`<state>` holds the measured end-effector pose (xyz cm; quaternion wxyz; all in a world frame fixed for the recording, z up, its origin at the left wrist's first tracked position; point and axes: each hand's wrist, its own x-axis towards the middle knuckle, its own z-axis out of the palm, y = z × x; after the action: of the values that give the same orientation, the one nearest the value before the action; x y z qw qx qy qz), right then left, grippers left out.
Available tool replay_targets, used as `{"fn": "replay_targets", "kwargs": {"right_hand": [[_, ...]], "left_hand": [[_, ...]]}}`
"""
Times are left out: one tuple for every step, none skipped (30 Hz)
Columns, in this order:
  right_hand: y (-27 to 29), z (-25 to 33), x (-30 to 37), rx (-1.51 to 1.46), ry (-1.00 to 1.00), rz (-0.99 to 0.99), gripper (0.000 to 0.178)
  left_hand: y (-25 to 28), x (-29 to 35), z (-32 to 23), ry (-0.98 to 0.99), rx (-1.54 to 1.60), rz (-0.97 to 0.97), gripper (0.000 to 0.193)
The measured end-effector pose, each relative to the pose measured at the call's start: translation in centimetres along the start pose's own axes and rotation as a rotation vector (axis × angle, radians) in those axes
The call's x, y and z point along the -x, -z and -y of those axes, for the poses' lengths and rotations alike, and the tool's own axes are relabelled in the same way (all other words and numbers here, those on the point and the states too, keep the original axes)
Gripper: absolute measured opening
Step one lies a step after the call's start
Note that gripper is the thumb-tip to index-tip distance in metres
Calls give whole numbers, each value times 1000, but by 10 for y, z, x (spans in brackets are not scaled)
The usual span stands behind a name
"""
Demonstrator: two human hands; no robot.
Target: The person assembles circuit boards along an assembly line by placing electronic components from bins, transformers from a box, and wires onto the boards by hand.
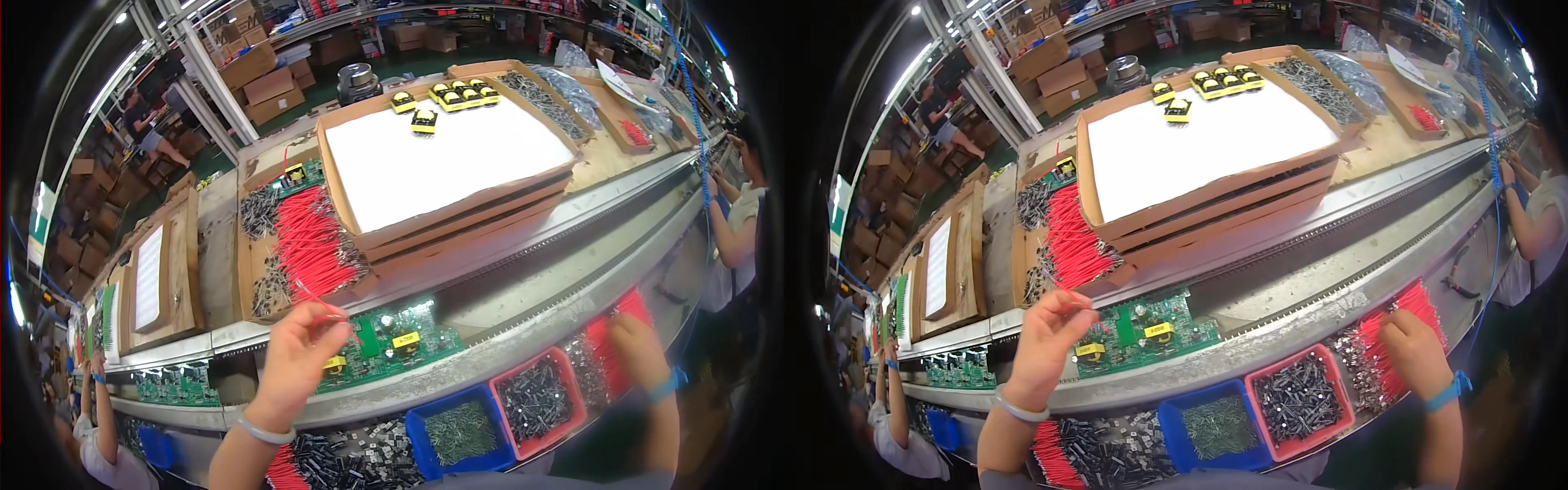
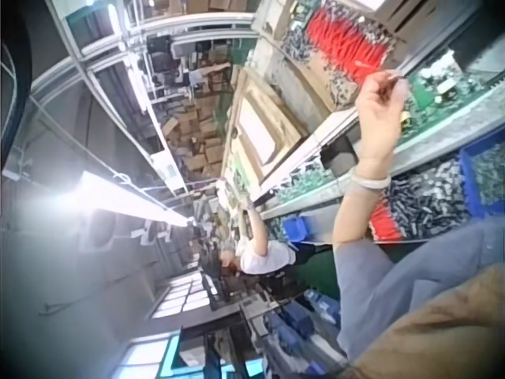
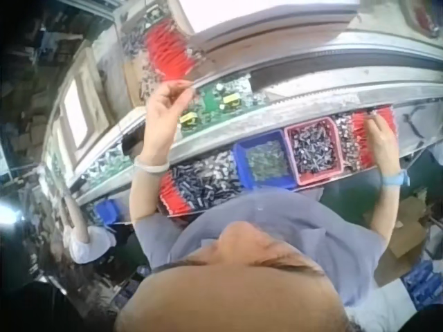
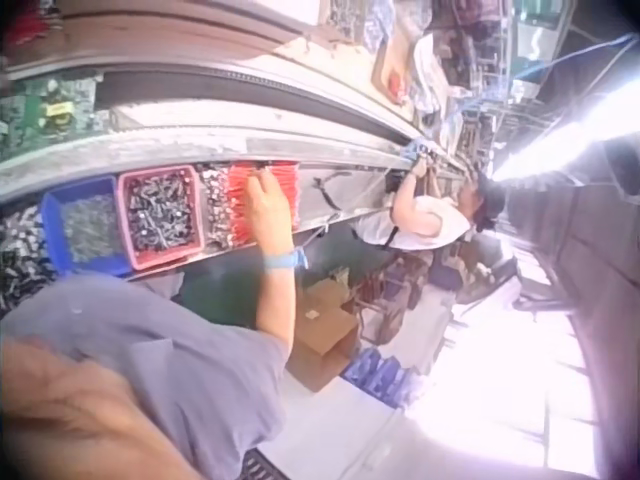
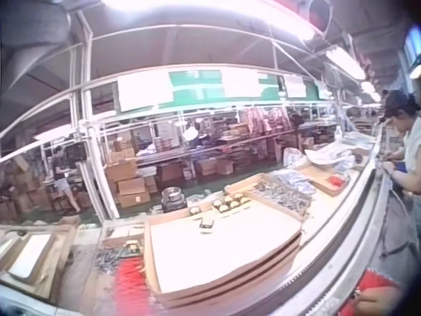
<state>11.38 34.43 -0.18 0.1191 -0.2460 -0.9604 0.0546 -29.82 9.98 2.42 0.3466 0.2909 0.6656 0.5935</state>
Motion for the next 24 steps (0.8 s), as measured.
{"fn": "replay_targets", "kwargs": {"right_hand": [[0, 0, 0, -34, -21, -8, 13], [-2, 0, 2, -37, -17, -10, 13], [-4, 1, 5, -192, -93, -32, 16], [-4, 1, 6, -347, -170, -53, 19], [0, 5, 3, -350, -176, -55, 19], [5, 16, -8, -410, -132, -78, 20], [7, 26, -17, -470, -88, -101, 22], [4, 33, -24, -587, -131, -70, 21], [1, 40, -29, -704, -176, -41, 19], [-2, 48, -35, -856, -233, 14, 17], [-5, 56, -42, -967, -281, 54, 17], [-8, 64, -50, -1077, -329, 96, 17], [-12, 66, -57, -1175, -331, 143, 16], [-16, 69, -64, -1178, -333, 146, 16], [-21, 74, -68, -1286, -372, 169, 16], [-26, 77, -72, -1394, -411, 192, 15], [-28, 79, -75, -1391, -396, 211, 15], [-30, 81, -78, -1392, -399, 212, 15], [-31, 83, -81, -1396, -399, 230, 16], [-32, 84, -82, -1400, -400, 248, 16], [-33, 85, -83, -1401, -403, 249, 16], [-34, 86, -83, -1434, -410, 247, 17], [-34, 85, -83, -1466, -416, 244, 18], [-35, 85, -83, -1466, -418, 244, 18]], "left_hand": [[-5, -3, 3, -16, -89, 6, 16], [-9, -7, 8, -62, -183, 2, 12], [-13, -10, 10, -63, -184, -2, 12], [-16, -14, 10, -89, -230, 25, 11], [-23, -18, 12, -114, -279, 59, 11], [-24, -22, 18, -133, -309, 43, 12], [-24, -27, 23, -132, -312, 41, 12], [-23, -30, 29, -150, -362, 31, 12], [-23, -34, 32, -170, -414, 23, 12], [-25, -37, 35, -170, -413, 23, 12], [-27, -39, 36, -184, -419, 26, 12], [-29, -41, 38, -198, -424, 28, 12], [-31, -44, 38, -195, -426, 29, 12], [-32, -47, 38, -221, -486, 30, 12], [-33, -47, 40, -252, -544, 29, 12], [-32, -46, 43, -252, -544, 28, 12], [-32, -46, 45, -266, -564, 13, 13], [-32, -47, 47, -280, -584, -1, 13], [-31, -47, 47, -277, -584, 1, 13], [-32, -47, 47, -323, -604, -1, 13], [-32, -47, 46, -369, -624, -2, 12], [-32, -46, 46, -366, -624, 0, 12], [-34, -46, 45, -383, -625, 0, 12], [-34, -46, 44, -400, -625, 0, 11]]}}
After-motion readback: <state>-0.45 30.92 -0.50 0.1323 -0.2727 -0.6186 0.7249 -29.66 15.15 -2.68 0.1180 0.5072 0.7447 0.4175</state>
